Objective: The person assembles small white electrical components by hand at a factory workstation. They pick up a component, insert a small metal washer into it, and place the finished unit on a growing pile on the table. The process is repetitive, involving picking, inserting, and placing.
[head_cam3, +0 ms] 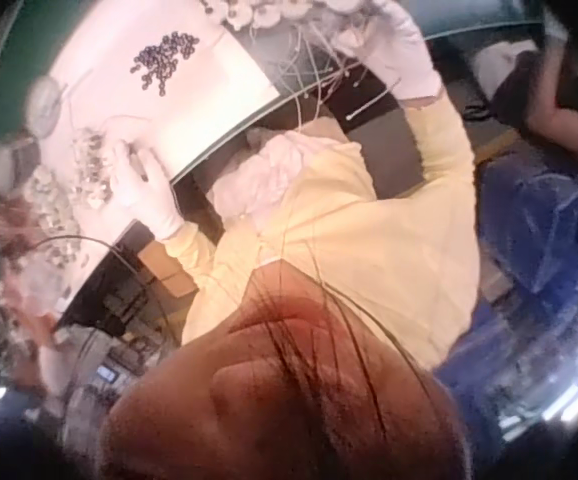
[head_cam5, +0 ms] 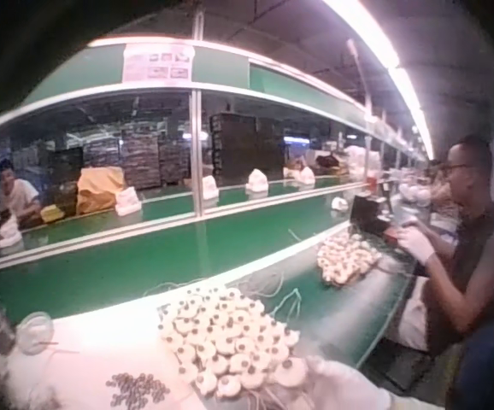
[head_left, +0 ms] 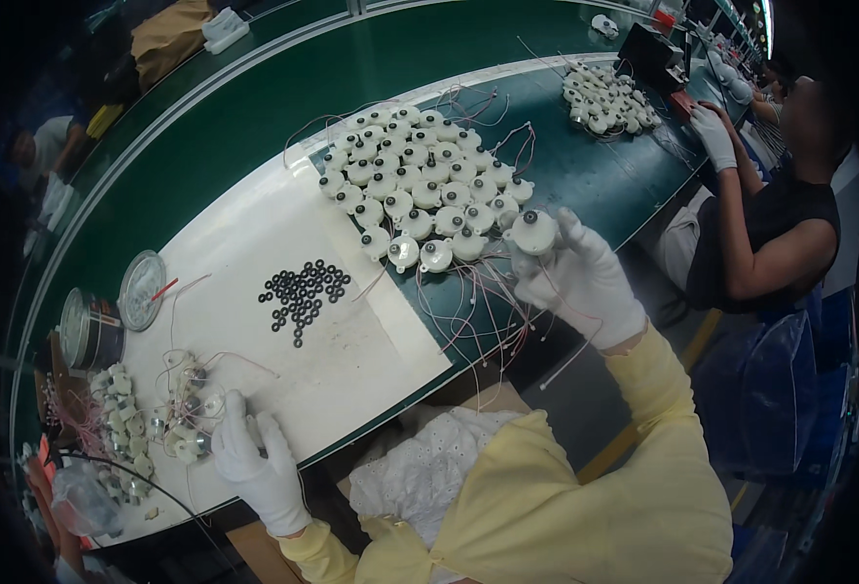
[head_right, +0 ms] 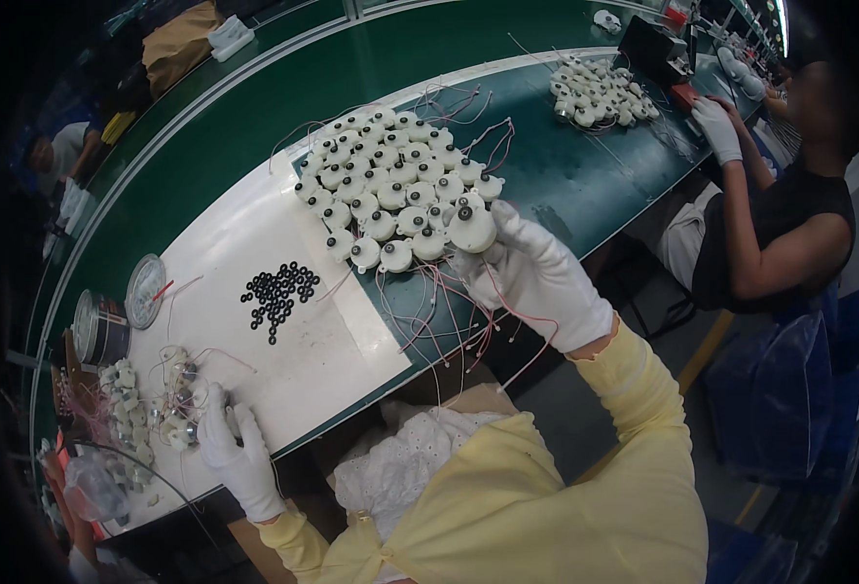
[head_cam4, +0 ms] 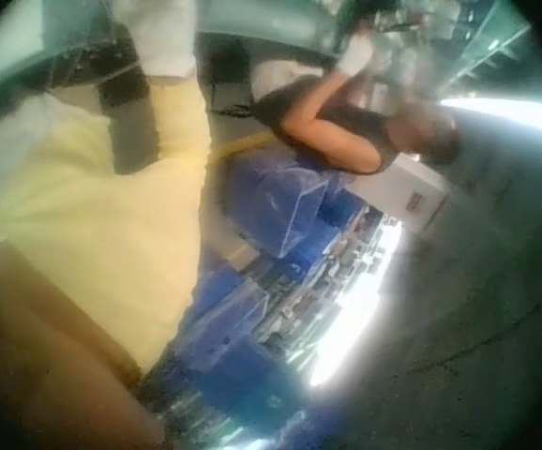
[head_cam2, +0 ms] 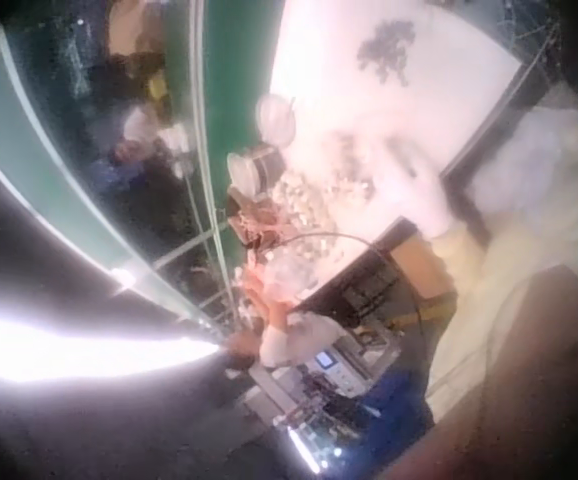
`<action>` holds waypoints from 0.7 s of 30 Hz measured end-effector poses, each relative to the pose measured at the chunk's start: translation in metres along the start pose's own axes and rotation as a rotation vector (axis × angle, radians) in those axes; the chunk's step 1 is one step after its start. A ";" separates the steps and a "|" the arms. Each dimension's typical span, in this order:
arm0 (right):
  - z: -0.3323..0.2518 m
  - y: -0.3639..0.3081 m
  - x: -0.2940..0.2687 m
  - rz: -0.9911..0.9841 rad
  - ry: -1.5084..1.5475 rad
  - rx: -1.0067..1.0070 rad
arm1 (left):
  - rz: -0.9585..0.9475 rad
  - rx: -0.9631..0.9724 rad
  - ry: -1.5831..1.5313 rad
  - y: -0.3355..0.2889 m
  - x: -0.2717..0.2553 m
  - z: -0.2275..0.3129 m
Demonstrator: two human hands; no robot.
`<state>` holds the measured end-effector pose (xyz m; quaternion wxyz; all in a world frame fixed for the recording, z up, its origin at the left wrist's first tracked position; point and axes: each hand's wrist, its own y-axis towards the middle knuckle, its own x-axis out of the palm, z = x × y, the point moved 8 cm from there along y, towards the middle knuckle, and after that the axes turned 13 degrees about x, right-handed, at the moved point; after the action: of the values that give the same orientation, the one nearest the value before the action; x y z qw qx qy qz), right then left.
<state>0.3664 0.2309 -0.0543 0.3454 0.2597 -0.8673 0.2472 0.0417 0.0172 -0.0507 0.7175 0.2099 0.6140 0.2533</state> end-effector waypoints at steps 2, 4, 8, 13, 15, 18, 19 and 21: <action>-0.019 0.000 -0.007 0.016 -0.235 -0.102 | -0.018 -0.012 0.013 -0.002 0.001 -0.004; -0.031 0.000 -0.013 0.228 -0.478 -0.227 | -0.017 -0.013 0.022 -0.001 0.001 -0.002; -0.039 0.007 -0.023 0.319 -0.753 -0.261 | 0.052 0.041 0.092 -0.001 0.000 0.002; -0.037 0.000 0.004 0.459 -1.485 -0.956 | 0.009 -0.148 0.155 0.000 -0.005 -0.003; -0.034 -0.006 0.007 0.499 -1.684 -1.060 | -0.014 -0.183 0.183 -0.002 -0.004 -0.004; -0.032 0.001 0.003 0.532 -1.760 -0.985 | -0.007 -0.084 0.254 0.003 -0.003 0.006; -0.031 0.004 0.003 0.535 -1.779 -0.968 | -0.008 -0.046 0.213 0.005 -0.003 0.005; -0.026 0.006 0.004 0.570 -1.836 -0.958 | -0.014 0.008 0.193 0.007 -0.002 0.006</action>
<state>0.3723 0.2503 -0.0362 -0.4429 -0.0280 -0.8304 -0.3368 0.0470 0.0215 -0.0431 0.6559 0.1832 0.6827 0.2648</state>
